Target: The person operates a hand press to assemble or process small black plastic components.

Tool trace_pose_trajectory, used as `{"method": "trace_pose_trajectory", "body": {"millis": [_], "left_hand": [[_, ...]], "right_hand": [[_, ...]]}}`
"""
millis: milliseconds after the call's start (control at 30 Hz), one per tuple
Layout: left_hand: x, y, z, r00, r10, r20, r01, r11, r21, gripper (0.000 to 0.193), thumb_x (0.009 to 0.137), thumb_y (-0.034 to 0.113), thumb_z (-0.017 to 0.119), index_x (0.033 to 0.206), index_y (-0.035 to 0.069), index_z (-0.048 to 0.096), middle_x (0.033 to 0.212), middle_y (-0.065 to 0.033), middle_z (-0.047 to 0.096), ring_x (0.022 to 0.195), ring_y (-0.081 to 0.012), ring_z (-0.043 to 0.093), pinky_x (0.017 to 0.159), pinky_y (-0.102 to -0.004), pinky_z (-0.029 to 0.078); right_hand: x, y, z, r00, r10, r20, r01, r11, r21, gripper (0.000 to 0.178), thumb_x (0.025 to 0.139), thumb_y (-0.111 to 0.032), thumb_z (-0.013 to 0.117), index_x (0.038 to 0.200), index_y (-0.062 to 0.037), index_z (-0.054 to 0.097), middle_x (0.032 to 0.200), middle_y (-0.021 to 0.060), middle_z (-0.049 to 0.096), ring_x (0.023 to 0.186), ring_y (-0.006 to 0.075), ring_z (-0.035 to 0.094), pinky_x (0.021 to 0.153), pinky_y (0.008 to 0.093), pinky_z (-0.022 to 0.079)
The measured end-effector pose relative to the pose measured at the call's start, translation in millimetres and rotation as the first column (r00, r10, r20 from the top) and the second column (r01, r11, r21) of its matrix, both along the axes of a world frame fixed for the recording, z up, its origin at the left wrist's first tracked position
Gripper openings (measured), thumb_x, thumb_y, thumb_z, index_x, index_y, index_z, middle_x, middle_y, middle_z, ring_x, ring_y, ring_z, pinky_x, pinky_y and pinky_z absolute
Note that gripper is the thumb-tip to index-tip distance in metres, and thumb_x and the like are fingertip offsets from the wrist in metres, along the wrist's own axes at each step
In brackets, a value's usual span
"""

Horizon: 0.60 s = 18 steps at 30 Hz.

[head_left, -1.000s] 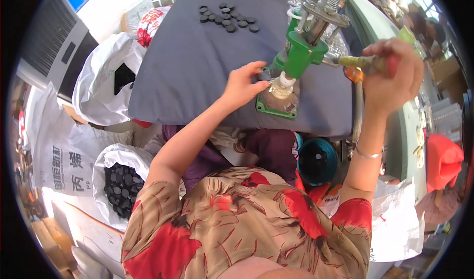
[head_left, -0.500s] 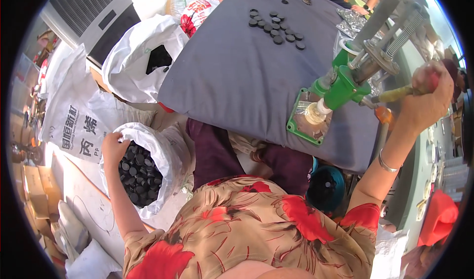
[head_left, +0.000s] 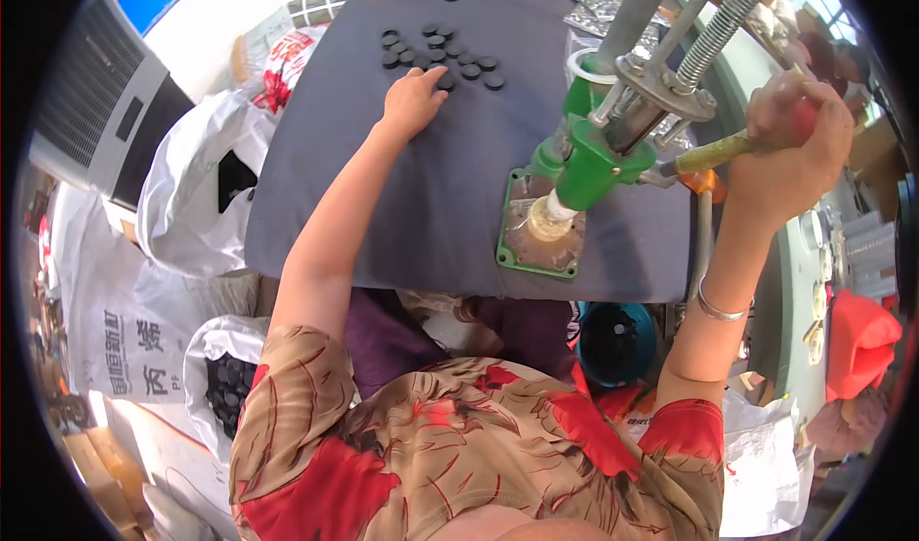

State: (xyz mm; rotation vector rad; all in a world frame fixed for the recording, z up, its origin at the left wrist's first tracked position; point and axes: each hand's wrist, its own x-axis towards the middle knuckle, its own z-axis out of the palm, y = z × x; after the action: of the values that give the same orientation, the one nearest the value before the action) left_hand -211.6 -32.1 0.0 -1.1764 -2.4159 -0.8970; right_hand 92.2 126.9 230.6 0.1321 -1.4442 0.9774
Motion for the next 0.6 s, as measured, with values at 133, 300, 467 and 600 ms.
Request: {"method": "trace_pose_trajectory", "body": {"millis": [133,300,467,600], "left_hand": [[-14,30,-7,0.993,0.090,-0.073,-0.106,0.963,-0.249,0.031,0.080,0.025,0.064,0.110,0.014,0.061,0.095,-0.0116,0.059,0.087,-0.0292,0.062,0.074,-0.0407,0.050],[-6,27,-5,0.995,0.058,-0.081,-0.080,0.949,-0.304,0.025,0.080,0.024,0.064,0.102,0.013,0.063,0.094,-0.0107,0.059,0.092,-0.0283,0.060,0.075,-0.0405,0.050],[0,8,-17,0.989,-0.093,-0.116,0.071,0.981,-0.178,0.037,0.076,0.019,0.067,0.111,0.011,0.062,0.096,-0.0097,0.062,0.097,-0.0273,0.056,0.082,-0.0371,0.048],[1,2,-17,0.992,-0.110,-0.069,0.104,0.991,-0.082,0.041,0.074,0.017,0.068,0.114,0.010,0.061,0.096,-0.0103,0.064,0.094,-0.0279,0.057,0.082,-0.0359,0.048]], "right_hand": [[0,-4,3,1.000,0.028,-0.004,-0.028,0.999,-0.020,0.030,0.093,-0.028,0.045,0.089,0.0014,0.049,0.074,0.0133,0.054,0.049,0.0161,0.045,0.043,0.0260,0.034],[0,0,3,0.999,-0.031,-0.015,0.031,0.999,0.022,0.030,0.093,-0.027,0.044,0.089,0.0018,0.050,0.073,0.0136,0.055,0.049,0.0156,0.045,0.043,0.0259,0.035],[-2,-7,4,0.992,-0.123,-0.005,0.123,0.992,0.014,0.028,0.093,-0.024,0.043,0.090,0.0023,0.050,0.074,0.0133,0.056,0.049,0.0151,0.045,0.043,0.0261,0.035],[1,-3,5,0.993,-0.119,0.005,0.119,0.993,-0.008,0.027,0.093,-0.023,0.045,0.088,0.0023,0.052,0.073,0.0122,0.057,0.049,0.0152,0.047,0.043,0.0262,0.036]]}}
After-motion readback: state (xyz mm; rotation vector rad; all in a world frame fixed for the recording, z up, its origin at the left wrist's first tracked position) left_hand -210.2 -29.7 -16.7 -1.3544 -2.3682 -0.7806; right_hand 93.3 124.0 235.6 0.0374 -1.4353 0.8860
